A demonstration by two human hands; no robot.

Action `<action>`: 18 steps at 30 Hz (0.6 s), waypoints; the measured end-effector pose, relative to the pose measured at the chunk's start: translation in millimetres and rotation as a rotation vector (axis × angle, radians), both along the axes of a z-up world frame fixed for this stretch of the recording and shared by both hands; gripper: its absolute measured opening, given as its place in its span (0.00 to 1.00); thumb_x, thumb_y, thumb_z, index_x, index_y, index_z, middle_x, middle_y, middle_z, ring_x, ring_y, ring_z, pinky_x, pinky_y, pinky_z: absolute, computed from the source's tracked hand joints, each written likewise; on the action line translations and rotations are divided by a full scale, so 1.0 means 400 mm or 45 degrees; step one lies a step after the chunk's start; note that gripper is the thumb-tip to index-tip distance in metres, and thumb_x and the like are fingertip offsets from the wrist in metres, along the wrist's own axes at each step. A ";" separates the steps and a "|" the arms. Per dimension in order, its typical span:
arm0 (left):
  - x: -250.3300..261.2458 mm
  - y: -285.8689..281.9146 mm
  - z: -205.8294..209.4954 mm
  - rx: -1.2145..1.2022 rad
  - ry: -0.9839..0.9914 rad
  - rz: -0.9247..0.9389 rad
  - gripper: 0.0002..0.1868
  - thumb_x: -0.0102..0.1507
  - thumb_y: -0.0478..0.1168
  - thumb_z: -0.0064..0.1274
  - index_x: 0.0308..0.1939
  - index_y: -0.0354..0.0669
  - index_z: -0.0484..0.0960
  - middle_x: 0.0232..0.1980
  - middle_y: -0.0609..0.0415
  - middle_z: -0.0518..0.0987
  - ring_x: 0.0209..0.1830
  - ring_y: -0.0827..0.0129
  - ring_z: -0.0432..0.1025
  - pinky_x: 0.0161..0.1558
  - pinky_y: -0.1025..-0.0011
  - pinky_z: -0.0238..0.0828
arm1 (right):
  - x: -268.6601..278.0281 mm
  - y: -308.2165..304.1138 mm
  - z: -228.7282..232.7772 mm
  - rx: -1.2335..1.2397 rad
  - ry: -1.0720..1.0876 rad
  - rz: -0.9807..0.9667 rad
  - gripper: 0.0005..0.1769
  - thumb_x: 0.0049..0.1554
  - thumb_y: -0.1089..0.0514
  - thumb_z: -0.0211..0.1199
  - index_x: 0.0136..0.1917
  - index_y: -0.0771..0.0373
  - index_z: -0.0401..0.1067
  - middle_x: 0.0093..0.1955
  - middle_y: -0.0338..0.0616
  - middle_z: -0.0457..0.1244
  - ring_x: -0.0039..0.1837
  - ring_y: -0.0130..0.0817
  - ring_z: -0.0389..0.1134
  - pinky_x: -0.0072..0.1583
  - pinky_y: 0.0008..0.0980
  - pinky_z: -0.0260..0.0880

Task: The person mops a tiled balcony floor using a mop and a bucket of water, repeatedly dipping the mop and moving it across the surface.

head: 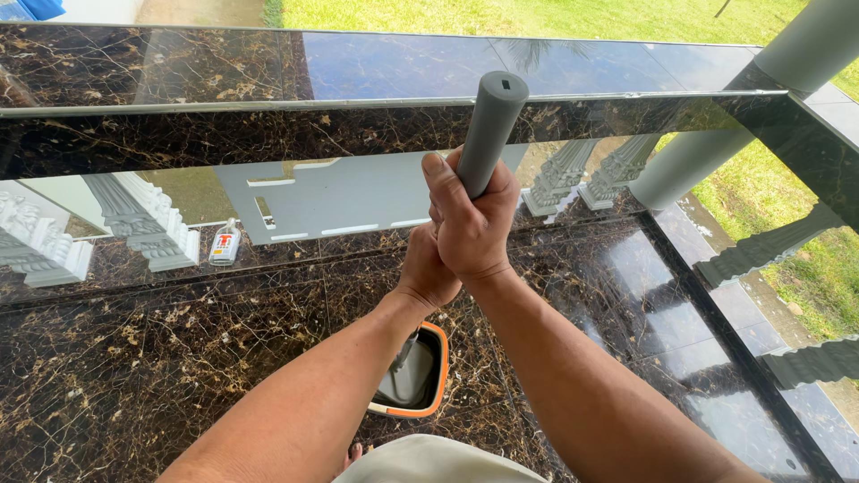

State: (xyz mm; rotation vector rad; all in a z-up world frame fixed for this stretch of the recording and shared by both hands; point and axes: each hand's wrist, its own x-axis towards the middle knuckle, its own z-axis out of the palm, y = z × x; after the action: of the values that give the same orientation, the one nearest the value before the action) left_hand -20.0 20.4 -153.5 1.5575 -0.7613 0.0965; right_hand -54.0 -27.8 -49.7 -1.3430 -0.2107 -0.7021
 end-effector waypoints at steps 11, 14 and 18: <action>-0.090 0.058 -0.085 0.800 0.510 0.103 0.18 0.61 0.49 0.62 0.38 0.42 0.73 0.39 0.47 0.81 0.44 0.54 0.77 0.48 0.56 0.71 | -0.055 -0.042 -0.109 -0.235 0.235 0.042 0.12 0.66 0.52 0.63 0.46 0.61 0.71 0.33 0.34 0.64 0.36 0.19 0.65 0.39 0.23 0.67; -0.096 0.054 -0.137 0.770 0.522 0.042 0.17 0.61 0.48 0.61 0.42 0.42 0.72 0.39 0.46 0.82 0.44 0.53 0.78 0.48 0.56 0.73 | -0.084 -0.043 -0.154 -0.187 0.368 0.012 0.15 0.64 0.48 0.64 0.45 0.62 0.73 0.35 0.35 0.66 0.37 0.18 0.65 0.37 0.22 0.64; -0.080 0.036 -0.181 0.764 0.576 0.069 0.17 0.60 0.47 0.60 0.45 0.45 0.72 0.41 0.48 0.83 0.46 0.55 0.79 0.50 0.58 0.73 | -0.083 -0.053 -0.154 -0.103 0.618 -0.002 0.15 0.60 0.47 0.63 0.42 0.61 0.73 0.31 0.36 0.66 0.27 0.23 0.59 0.29 0.27 0.59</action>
State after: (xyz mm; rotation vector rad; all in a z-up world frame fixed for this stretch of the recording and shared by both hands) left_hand -52.2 34.8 -225.8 2.0655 -0.3983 -0.4718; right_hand -87.1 -49.0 -111.4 -1.5492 0.1530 -0.3541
